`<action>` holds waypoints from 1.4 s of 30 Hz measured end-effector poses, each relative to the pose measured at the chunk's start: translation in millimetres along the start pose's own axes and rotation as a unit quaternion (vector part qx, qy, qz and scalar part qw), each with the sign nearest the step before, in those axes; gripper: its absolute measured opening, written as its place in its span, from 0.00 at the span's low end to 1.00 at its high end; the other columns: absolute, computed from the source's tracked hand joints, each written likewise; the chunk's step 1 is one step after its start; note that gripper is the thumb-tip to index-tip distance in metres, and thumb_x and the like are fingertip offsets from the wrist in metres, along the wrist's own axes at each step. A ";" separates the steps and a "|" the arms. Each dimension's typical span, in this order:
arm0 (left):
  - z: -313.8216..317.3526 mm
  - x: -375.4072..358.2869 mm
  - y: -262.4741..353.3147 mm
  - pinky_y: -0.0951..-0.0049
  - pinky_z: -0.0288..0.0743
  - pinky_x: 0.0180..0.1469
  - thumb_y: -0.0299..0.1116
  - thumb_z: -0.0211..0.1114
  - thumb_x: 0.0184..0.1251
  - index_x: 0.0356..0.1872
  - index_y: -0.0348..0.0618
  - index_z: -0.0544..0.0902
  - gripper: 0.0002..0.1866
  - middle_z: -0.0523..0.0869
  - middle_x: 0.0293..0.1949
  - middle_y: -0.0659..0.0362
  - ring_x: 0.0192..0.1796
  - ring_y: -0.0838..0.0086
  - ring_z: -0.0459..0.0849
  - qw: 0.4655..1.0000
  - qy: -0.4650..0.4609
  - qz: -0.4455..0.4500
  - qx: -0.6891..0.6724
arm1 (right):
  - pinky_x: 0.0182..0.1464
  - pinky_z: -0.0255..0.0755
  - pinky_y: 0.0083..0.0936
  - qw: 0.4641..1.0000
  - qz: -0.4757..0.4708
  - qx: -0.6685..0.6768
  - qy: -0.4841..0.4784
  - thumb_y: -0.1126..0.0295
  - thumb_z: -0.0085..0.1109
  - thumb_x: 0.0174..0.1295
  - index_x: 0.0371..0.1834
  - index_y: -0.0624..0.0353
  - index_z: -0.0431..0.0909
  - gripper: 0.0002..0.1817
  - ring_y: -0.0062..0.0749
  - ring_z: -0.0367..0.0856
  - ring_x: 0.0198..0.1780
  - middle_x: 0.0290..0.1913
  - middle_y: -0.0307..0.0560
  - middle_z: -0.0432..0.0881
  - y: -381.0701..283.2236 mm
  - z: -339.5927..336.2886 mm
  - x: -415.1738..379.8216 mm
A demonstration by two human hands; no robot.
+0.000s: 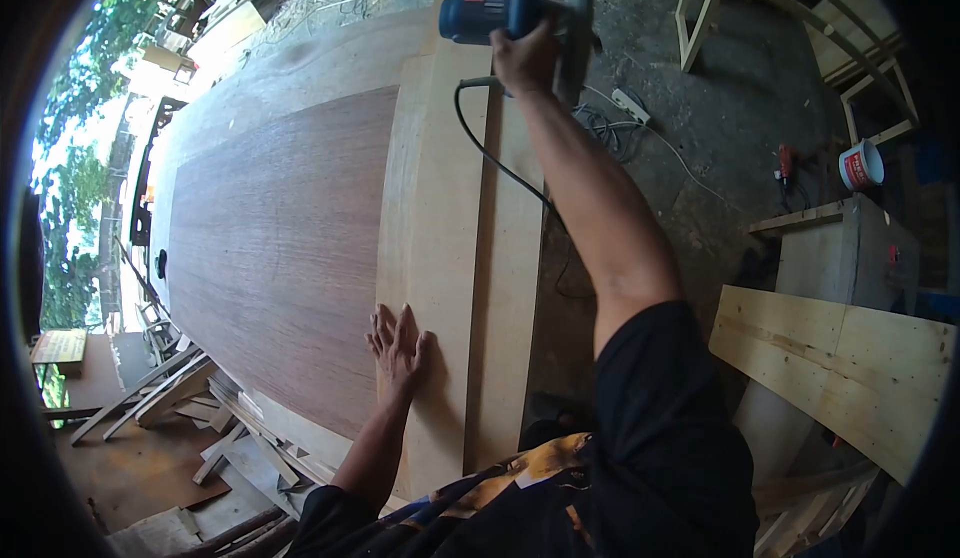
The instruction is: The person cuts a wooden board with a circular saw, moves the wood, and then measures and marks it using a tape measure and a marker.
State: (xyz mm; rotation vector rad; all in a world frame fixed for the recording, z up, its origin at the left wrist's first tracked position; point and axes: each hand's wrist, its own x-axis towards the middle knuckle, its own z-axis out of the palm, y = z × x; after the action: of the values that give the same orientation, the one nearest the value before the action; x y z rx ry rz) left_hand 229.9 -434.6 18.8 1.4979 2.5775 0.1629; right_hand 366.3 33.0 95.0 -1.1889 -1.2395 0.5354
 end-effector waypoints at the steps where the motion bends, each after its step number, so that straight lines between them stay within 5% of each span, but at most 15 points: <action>1: -1.2 -1.6 1.3 0.42 0.31 0.72 0.64 0.50 0.63 0.69 0.62 0.66 0.35 0.49 0.74 0.45 0.76 0.49 0.43 1.000 0.003 -0.004 -0.005 | 0.45 0.77 0.41 0.996 -0.074 -0.029 0.034 0.63 0.65 0.45 0.52 0.66 0.66 0.32 0.56 0.82 0.39 0.38 0.58 0.81 18.1 -15.1 5.9; 4: 1.1 -0.5 -2.5 0.43 0.31 0.72 0.64 0.50 0.63 0.70 0.63 0.64 0.35 0.50 0.74 0.45 0.76 0.49 0.43 1.000 0.000 -0.003 0.015 | 0.22 0.74 0.26 0.983 0.080 0.104 -0.125 0.72 0.59 0.49 0.48 0.66 0.69 0.22 0.28 0.79 0.20 0.25 0.46 0.78 4.3 -110.0 11.3; 5: -1.1 -0.6 -1.0 0.43 0.31 0.72 0.64 0.50 0.63 0.70 0.63 0.64 0.35 0.50 0.74 0.45 0.76 0.49 0.43 1.000 0.000 -0.004 0.006 | 0.16 0.70 0.21 0.986 0.068 0.103 -0.112 0.74 0.58 0.50 0.48 0.67 0.69 0.20 0.23 0.75 0.15 0.22 0.45 0.77 7.8 -135.8 7.2; 10: -6.7 -0.2 4.2 0.43 0.30 0.73 0.63 0.50 0.63 0.69 0.61 0.65 0.35 0.49 0.73 0.44 0.75 0.49 0.43 1.000 0.000 -0.004 -0.004 | 0.15 0.67 0.22 0.985 0.068 -0.064 -0.147 0.75 0.58 0.52 0.49 0.68 0.65 0.21 0.22 0.74 0.15 0.22 0.43 0.74 15.5 -283.3 -23.9; 19: -5.9 -2.5 5.6 0.40 0.34 0.71 0.66 0.48 0.62 0.70 0.62 0.63 0.37 0.50 0.74 0.44 0.75 0.48 0.46 1.000 0.003 -0.010 0.006 | 0.14 0.67 0.23 0.924 0.352 -0.107 -0.100 0.80 0.51 0.54 0.51 0.64 0.61 0.20 0.24 0.69 0.14 0.21 0.44 0.71 128.7 -477.9 -123.6; 24: 4.0 -3.4 -0.1 0.41 0.36 0.72 0.63 0.48 0.65 0.70 0.68 0.63 0.32 0.51 0.74 0.49 0.75 0.52 0.47 0.998 0.013 -0.009 0.064 | 0.14 0.68 0.23 0.885 0.432 -0.167 -0.051 0.80 0.52 0.55 0.57 0.65 0.58 0.25 0.25 0.71 0.14 0.22 0.46 0.72 168.5 -545.5 -181.8; 27: -7.6 -6.2 12.3 0.42 0.36 0.72 0.60 0.48 0.66 0.69 0.71 0.63 0.30 0.54 0.73 0.51 0.75 0.54 0.48 0.995 -0.010 -0.001 0.096 | 0.14 0.68 0.23 0.864 0.467 -0.184 -0.052 0.79 0.52 0.55 0.58 0.64 0.58 0.26 0.25 0.71 0.14 0.23 0.47 0.73 180.4 -578.1 -207.1; 33: -16.4 17.8 89.0 0.51 0.49 0.70 0.49 0.59 0.64 0.55 0.62 0.79 0.19 0.64 0.66 0.53 0.68 0.57 0.60 0.993 0.117 -0.019 -0.006 | 0.14 0.68 0.23 0.854 0.484 -0.156 -0.109 0.79 0.51 0.54 0.58 0.65 0.58 0.26 0.25 0.71 0.13 0.21 0.46 0.73 177.9 -618.6 -224.1; 37: -20.9 67.1 162.7 0.57 0.57 0.66 0.45 0.63 0.60 0.50 0.55 0.80 0.18 0.74 0.58 0.54 0.64 0.57 0.67 0.982 0.132 0.081 -0.106 | 0.14 0.68 0.24 0.850 0.488 -0.156 -0.121 0.79 0.52 0.52 0.50 0.63 0.62 0.20 0.26 0.70 0.13 0.20 0.45 0.72 170.9 -625.7 -209.6; 42: -4.5 146.5 238.7 0.57 0.57 0.67 0.44 0.65 0.57 0.54 0.51 0.77 0.23 0.74 0.58 0.53 0.64 0.59 0.68 0.975 0.067 0.145 -0.155 | 0.13 0.67 0.25 0.861 0.479 -0.143 -0.094 0.79 0.52 0.52 0.47 0.63 0.63 0.18 0.27 0.70 0.13 0.20 0.46 0.72 153.6 -614.8 -178.2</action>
State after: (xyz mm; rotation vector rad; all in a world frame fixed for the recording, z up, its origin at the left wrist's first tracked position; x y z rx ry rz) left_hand 361.2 -189.4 52.6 1.7771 2.2730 0.6874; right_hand 913.4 -304.6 -46.8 -2.0474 -0.8195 1.2486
